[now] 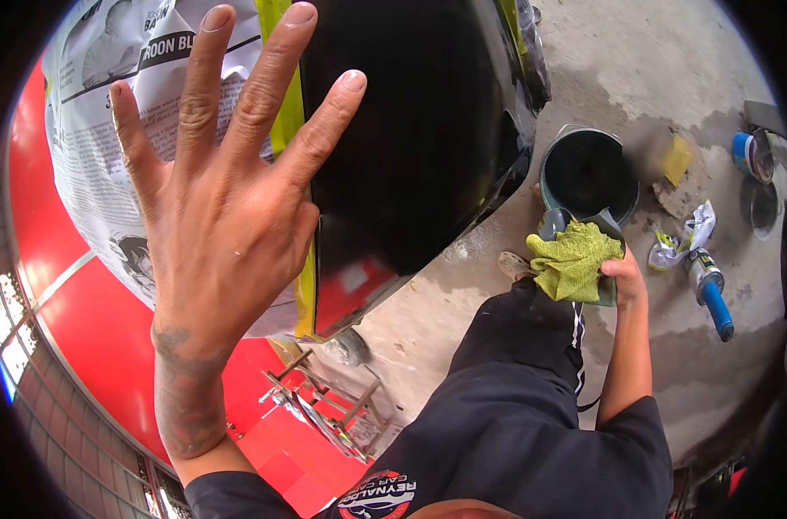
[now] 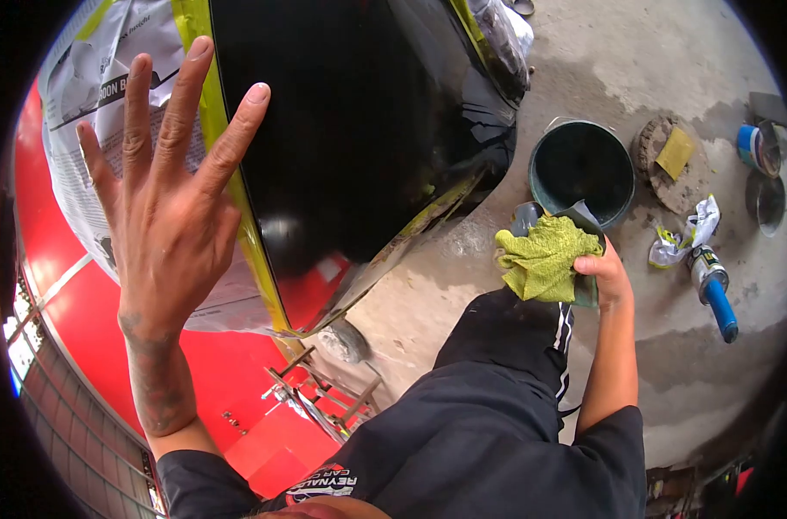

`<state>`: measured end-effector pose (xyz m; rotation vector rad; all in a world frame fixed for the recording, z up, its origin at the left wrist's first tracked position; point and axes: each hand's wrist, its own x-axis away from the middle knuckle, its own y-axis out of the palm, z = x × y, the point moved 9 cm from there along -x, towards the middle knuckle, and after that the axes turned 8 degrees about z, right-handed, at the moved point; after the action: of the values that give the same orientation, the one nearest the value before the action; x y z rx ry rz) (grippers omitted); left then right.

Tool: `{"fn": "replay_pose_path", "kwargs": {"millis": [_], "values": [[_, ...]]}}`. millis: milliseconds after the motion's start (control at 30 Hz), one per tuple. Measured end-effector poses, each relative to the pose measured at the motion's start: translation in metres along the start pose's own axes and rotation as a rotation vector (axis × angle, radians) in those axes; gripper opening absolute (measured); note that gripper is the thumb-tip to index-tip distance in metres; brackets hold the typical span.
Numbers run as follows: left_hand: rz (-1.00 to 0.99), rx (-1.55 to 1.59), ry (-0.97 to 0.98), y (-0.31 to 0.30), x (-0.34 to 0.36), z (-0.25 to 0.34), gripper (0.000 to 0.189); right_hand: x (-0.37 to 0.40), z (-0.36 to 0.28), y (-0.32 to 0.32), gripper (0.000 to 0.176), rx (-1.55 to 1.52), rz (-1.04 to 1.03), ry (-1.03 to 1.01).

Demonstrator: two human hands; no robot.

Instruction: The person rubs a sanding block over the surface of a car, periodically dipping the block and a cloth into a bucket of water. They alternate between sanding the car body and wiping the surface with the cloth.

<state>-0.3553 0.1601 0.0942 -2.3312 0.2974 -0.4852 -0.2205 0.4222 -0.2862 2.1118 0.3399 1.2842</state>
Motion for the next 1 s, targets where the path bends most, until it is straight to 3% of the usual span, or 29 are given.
{"fn": "replay_pose_path", "kwargs": {"millis": [433, 633, 733, 833, 933, 1000], "values": [[-0.011, 0.108, -0.054, -0.005, 0.0, 0.009, 0.082, -0.001, 0.003, -0.009, 0.082, 0.027, -0.012, -0.001], [0.119, -0.256, 0.053, 0.004, -0.046, 0.017, 0.062, 0.001, -0.006, 0.003, 0.082, 0.058, -0.032, -0.013], [0.039, -0.143, 0.02, -0.006, -0.067, 0.028, 0.055, 0.001, -0.003, -0.003, 0.082, 0.052, -0.019, -0.015], [0.07, -0.05, 0.031, -0.012, -0.075, 0.037, 0.053, 0.001, 0.0, -0.01, 0.082, 0.039, -0.006, -0.015], [0.094, -0.328, 0.103, 0.011, -0.067, 0.027, 0.055, 0.002, 0.003, -0.018, 0.082, 0.027, 0.028, -0.022], [0.092, -0.311, 0.113, 0.013, -0.065, 0.022, 0.06, 0.003, 0.003, -0.021, 0.082, 0.023, 0.04, -0.032]]}}
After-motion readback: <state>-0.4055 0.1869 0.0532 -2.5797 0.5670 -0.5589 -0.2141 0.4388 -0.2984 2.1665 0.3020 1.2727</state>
